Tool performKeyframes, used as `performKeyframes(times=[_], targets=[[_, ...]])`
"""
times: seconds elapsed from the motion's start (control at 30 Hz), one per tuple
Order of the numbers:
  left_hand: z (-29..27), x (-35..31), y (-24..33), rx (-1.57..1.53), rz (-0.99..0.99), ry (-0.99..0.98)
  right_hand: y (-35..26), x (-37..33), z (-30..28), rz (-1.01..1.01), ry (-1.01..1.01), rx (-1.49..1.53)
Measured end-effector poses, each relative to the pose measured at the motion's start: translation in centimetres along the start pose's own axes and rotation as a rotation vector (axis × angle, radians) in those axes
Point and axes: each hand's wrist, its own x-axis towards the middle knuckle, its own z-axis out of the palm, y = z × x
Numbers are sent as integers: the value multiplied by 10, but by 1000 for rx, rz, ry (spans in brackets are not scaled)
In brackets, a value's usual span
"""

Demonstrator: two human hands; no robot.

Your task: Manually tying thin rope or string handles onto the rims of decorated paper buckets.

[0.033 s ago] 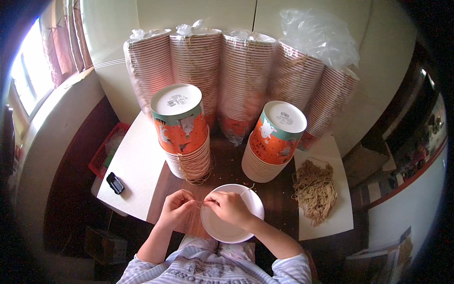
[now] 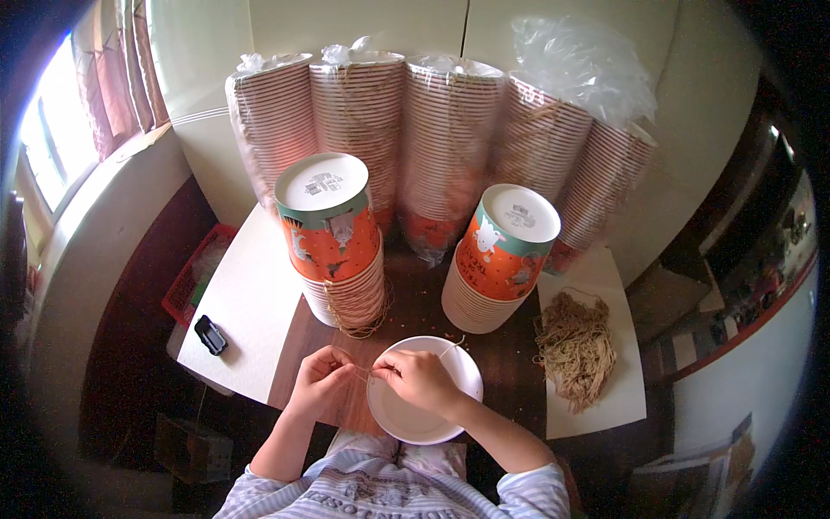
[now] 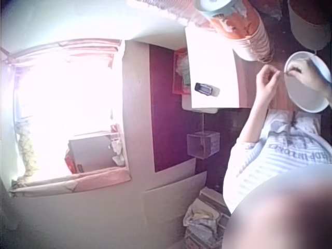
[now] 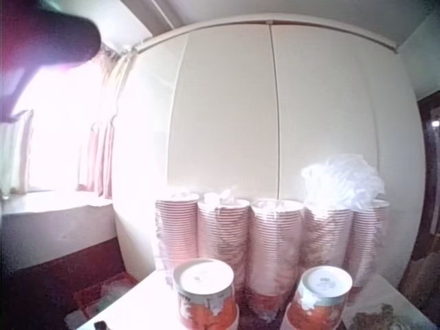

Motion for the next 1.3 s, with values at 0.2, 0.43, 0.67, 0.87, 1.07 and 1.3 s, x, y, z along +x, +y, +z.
performKeyframes(times=[0.2, 0.43, 0.67, 0.87, 1.07, 1.3], targets=[[-11, -3, -4, -195, -91, -8, -2, -1, -4, 42, -19, 75], [0, -6, 11, 86, -205, -151, -8, -1, -6, 10, -25, 100], [9, -2, 10, 242, -119, -67, -10, -4, -6, 0, -6, 96], [9, -5, 8, 312, -31, 8, -7, -5, -3, 5, -5, 53], [5, -4, 1, 254, 20, 82, -10, -5, -4, -4, 5, 44], [-3, -2, -10, 334, 39, 115, -12, -6, -5, -21, 23, 60]])
